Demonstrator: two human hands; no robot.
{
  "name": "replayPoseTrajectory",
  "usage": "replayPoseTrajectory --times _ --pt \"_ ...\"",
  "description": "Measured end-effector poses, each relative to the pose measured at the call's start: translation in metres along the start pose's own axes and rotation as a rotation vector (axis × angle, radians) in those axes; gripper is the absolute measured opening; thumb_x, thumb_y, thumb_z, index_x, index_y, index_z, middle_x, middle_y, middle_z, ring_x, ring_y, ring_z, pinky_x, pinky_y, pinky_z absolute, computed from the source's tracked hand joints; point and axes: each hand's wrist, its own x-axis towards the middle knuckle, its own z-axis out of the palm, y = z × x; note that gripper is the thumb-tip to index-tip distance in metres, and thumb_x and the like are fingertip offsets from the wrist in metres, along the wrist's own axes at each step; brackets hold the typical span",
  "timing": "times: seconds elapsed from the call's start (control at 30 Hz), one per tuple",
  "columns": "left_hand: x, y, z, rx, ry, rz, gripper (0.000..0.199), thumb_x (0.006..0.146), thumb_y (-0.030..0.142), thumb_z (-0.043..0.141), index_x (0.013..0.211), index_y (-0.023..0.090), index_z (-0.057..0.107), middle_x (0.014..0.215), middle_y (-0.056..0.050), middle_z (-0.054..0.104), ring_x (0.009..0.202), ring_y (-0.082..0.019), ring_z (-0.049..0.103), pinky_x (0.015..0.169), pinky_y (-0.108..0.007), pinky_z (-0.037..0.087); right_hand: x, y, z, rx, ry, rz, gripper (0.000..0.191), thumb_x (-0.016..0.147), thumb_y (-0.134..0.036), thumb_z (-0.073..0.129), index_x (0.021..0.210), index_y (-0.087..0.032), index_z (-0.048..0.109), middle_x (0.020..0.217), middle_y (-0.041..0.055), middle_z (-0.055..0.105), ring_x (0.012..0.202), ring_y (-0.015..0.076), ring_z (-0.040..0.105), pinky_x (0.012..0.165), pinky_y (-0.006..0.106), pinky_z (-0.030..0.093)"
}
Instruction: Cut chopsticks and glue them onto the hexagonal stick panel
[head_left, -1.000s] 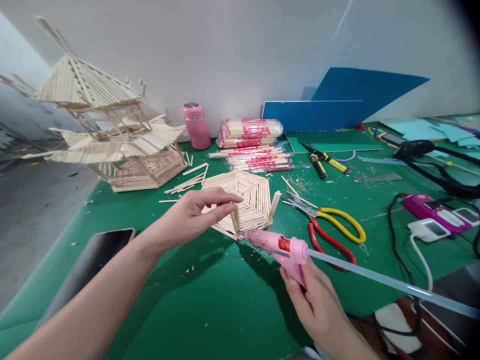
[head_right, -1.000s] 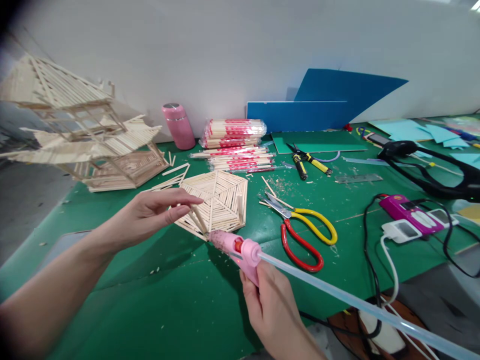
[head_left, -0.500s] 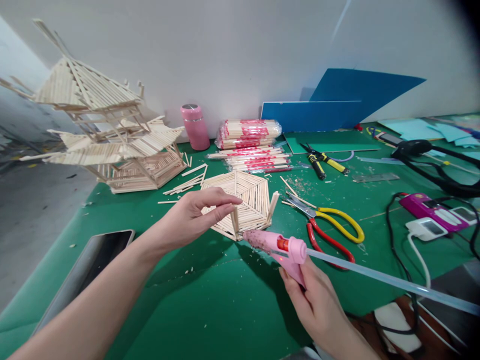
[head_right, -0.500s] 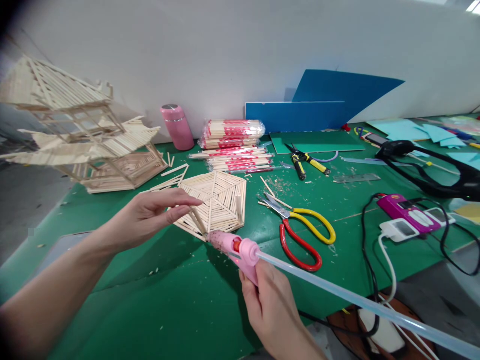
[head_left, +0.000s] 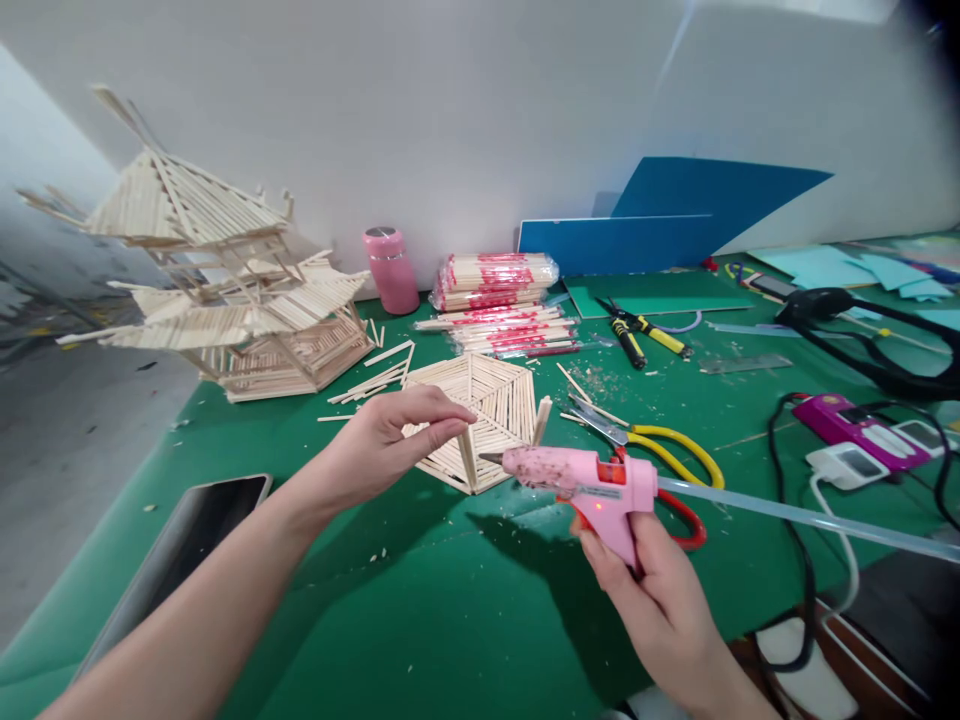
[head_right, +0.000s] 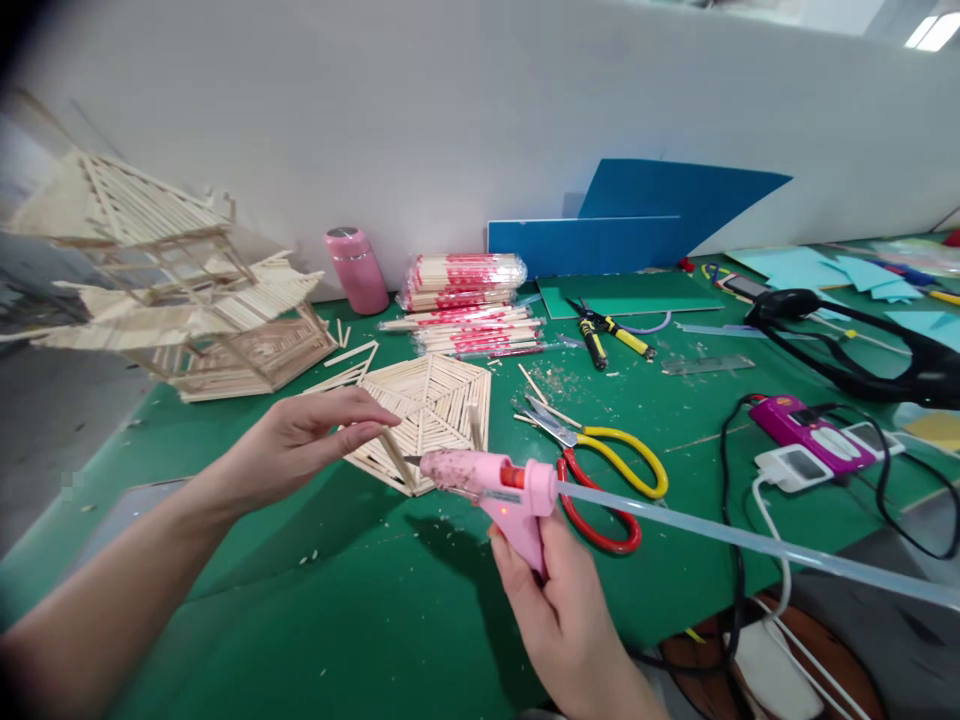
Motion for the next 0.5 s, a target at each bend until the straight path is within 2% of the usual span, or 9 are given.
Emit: replayPoseTrajectory --times 0.1,0.23,0.37,0.5 --pt "0.0 0.001 -0.002 -0.021 0.002 -0.016 0.017 0.078 0.023 0.05 0.086 0.019 0.065 0.077 -0.002 0.062 0.073 -0.013 0.054 0.063 -0.022 0.042 0.001 -0.003 -0.004 0.157 0.005 0.094 0.021 0.082 -0.029 0.045 0.101 -0.022 0.048 0.064 -0.0004 0.052 0.054 0.0121 0.047 0.047 0.021 0.041" --pt "0.0 0.001 -0.004 -0.042 -0.004 -0.003 0.016 0.078 0.022 0.051 0.083 0.018 0.065 0.074 -0.002 0.062 0.071 -0.013 0.053 0.062 -0.023 0.042 0.001 0.0 -0.015 0.34 0.062 0.117 0.017 0.081 -0.03 0.046 0.095 -0.021 0.05 0.054 -0.003 0.046 0.047 0.0095 0.041 0.039 0.019 0.034" --pt "0.0 0.001 -0.005 -0.048 -0.021 -0.009 0.016 0.079 0.022 0.05 0.082 0.017 0.065 0.073 -0.002 0.061 0.069 -0.013 0.053 0.061 -0.023 0.042 0.009 0.008 -0.038 0.436 0.219 0.122 0.013 0.077 -0.029 0.053 0.087 -0.021 0.052 0.054 -0.0029 0.047 0.047 0.0103 0.043 0.041 0.022 0.034" --pt "0.0 0.002 -0.003 -0.045 -0.03 -0.001 0.016 0.079 0.023 0.049 0.081 0.017 0.064 0.073 -0.003 0.061 0.069 -0.013 0.053 0.061 -0.023 0.042 0.028 0.018 -0.068 0.397 0.419 0.151 0.011 0.072 -0.028 0.059 0.08 -0.021 0.055 0.058 -0.0016 0.049 0.051 0.0109 0.047 0.048 0.023 0.039"
